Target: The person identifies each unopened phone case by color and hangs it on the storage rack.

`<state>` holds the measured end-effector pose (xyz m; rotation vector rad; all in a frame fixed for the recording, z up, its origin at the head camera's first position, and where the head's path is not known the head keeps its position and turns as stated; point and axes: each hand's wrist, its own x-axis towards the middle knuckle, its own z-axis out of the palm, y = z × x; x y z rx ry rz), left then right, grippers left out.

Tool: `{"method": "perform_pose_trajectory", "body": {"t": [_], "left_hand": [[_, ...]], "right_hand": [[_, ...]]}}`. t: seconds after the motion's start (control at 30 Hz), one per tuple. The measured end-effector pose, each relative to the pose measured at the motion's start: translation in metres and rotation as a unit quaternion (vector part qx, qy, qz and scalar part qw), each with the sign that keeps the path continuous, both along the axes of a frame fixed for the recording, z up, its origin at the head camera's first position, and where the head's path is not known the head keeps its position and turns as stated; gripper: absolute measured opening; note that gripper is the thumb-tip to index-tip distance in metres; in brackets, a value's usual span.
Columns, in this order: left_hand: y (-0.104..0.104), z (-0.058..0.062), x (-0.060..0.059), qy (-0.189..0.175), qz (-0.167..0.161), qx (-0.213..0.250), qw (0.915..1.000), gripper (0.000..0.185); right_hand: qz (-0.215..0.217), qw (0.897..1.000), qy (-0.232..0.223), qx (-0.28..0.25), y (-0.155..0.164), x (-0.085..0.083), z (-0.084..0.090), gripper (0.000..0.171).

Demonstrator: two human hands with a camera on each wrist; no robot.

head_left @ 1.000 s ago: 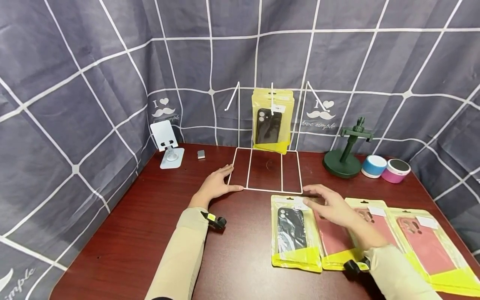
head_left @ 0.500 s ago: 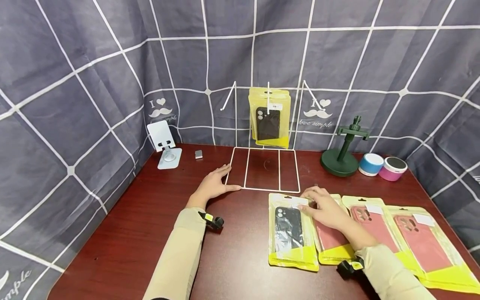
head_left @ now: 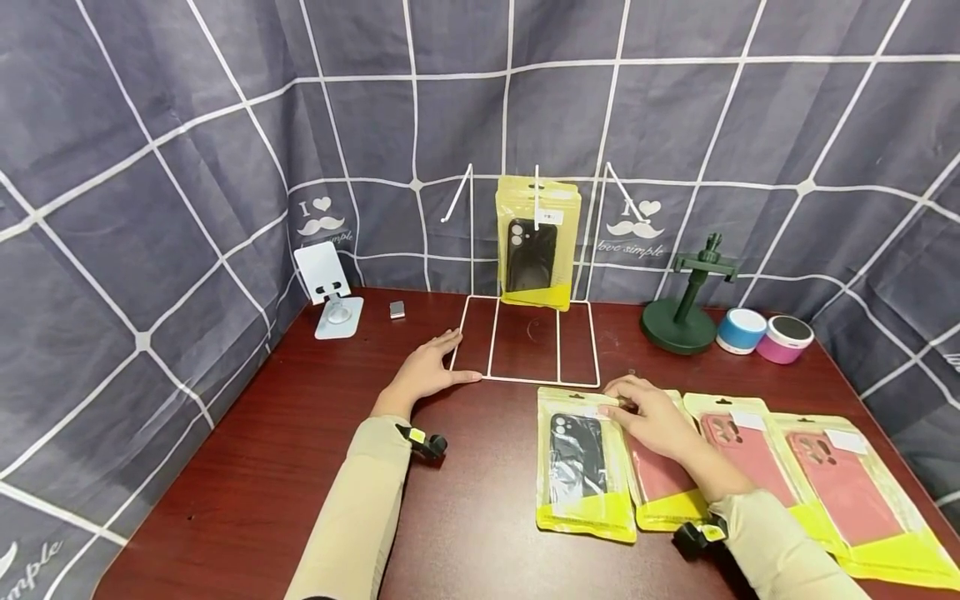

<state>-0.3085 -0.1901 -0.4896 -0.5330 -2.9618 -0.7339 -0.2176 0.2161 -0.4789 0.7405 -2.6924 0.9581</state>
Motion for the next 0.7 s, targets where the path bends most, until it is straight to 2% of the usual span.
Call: {"method": "perform_pose_trajectory", "body": {"t": [0.2, 0.37, 0.7], "left_hand": [[0.0002, 0.0003, 0.0012, 0.000, 0.000, 0.007, 1.0000, 0.108], [0.0002, -0.0001, 0.0011, 0.005, 0.000, 0.006, 1.0000, 0.107], [-0.0003, -0.0019, -0.0008, 0.007, -0.002, 0.004, 1.0000, 0.108]], "right_hand": [[-0.038, 0.999, 0.017, -0.019, 0.0001, 0.0017, 0.0021, 0.005], [-0.068, 0.996, -0.018, -0.063, 0.0003, 0.0023, 0.0037, 0.005], [-0.122, 0.975, -0.055, -0.175, 0.0006, 0.0037, 0.0071, 0.018]]}}
